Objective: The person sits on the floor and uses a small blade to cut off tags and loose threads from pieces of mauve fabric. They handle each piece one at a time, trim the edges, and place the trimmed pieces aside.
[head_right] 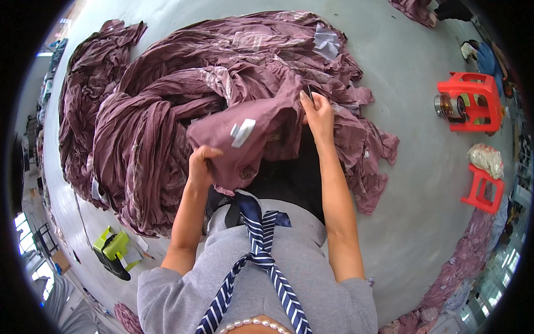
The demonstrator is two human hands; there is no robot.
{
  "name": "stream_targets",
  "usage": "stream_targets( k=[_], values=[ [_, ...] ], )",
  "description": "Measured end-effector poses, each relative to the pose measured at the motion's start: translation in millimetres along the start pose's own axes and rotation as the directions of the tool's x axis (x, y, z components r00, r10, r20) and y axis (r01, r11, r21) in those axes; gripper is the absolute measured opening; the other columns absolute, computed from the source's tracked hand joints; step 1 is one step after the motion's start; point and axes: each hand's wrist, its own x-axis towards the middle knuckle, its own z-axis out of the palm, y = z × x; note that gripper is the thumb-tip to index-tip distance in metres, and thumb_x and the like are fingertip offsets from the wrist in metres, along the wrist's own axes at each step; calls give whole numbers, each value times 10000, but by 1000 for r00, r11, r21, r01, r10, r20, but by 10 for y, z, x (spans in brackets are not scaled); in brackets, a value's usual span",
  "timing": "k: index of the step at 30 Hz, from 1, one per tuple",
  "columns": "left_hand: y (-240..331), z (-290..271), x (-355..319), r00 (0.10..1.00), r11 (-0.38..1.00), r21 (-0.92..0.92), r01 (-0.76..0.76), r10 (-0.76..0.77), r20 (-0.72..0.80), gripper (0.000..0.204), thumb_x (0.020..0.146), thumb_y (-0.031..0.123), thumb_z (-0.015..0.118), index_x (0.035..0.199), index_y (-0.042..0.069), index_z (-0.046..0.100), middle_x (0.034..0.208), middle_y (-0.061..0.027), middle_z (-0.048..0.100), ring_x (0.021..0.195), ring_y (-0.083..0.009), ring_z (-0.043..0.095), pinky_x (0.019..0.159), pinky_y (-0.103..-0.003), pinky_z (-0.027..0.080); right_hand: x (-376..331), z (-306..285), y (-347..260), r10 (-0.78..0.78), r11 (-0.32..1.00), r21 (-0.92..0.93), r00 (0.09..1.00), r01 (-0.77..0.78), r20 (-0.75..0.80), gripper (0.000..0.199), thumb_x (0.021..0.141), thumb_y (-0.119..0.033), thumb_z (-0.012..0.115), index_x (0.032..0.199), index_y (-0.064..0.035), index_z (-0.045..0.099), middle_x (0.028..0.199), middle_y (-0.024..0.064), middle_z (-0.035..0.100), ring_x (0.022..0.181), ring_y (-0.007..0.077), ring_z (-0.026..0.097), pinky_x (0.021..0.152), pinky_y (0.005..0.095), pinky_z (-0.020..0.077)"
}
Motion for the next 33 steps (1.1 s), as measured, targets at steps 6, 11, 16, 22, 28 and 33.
stream_targets(
  k=[6, 11, 16, 22, 28, 33],
  values=[
    [26, -64, -234, 925, 872, 487, -52, -141, 352, 402, 626, 15, 647, 1026, 0, 607, 858, -15, 630, 783, -90, 585, 704, -227, 466, 237, 306, 196, -38, 999, -15, 984, 41, 173, 240, 742, -224, 746, 818, -60, 588, 673, -31, 540, 546, 37, 439, 471, 208, 337],
    [-22, -106, 39, 964, 951, 286, -117, 39, 265, 414, 840, 210, 614, 1206, 69, 480, 998, -10, 578, 907, -59, 520, 781, -218, 415, -225, 440, -84, 25, 968, 223, 931, -114, 365, 141, 782, -99, 640, 892, -17, 609, 738, -29, 571, 630, 34, 489, 568, 198, 412],
    [20, 65, 120, 990, 905, 414, -96, 43, 134, 620, 819, 191, 668, 1331, 49, 350, 1152, -61, 554, 950, -145, 553, 848, -248, 428, -1214, 267, -543, -105, 994, 100, 481, 37, 870, 167, 778, -57, 638, 939, -43, 599, 797, -28, 572, 726, 45, 518, 631, 226, 439],
    [-53, 212, -312, 888, 519, 792, -322, -125, 443, 398, 695, 59, 545, 1078, -43, 574, 797, -69, 614, 746, -88, 538, 682, -255, 465, -1116, 99, -645, -316, 913, 401, 503, -68, 805, 110, 835, -112, 647, 853, -12, 604, 686, 35, 620, 596, 89, 579, 527, 219, 452],
    [174, 206, -541, 788, 407, 775, -483, -183, 587, 411, 646, 92, 547, 1033, -41, 589, 742, -182, 590, 656, -246, 602, 643, -319, 475, 25, 534, -49, -354, 865, -342, 929, 368, 107, 562, 750, -465, 701, 985, 35, 597, 910, 163, 661, 804, 241, 651, 716, 332, 492],
    [555, 31, -687, 805, 220, 849, -481, -272, 527, 406, 615, 79, 550, 993, -55, 607, 815, -209, 621, 738, -282, 640, 674, -325, 490, 103, 895, 319, -7, 843, -506, 944, 183, 330, 514, 709, -296, 717, 1056, 60, 590, 909, 192, 654, 844, 251, 646, 747, 338, 487]
  ],
)
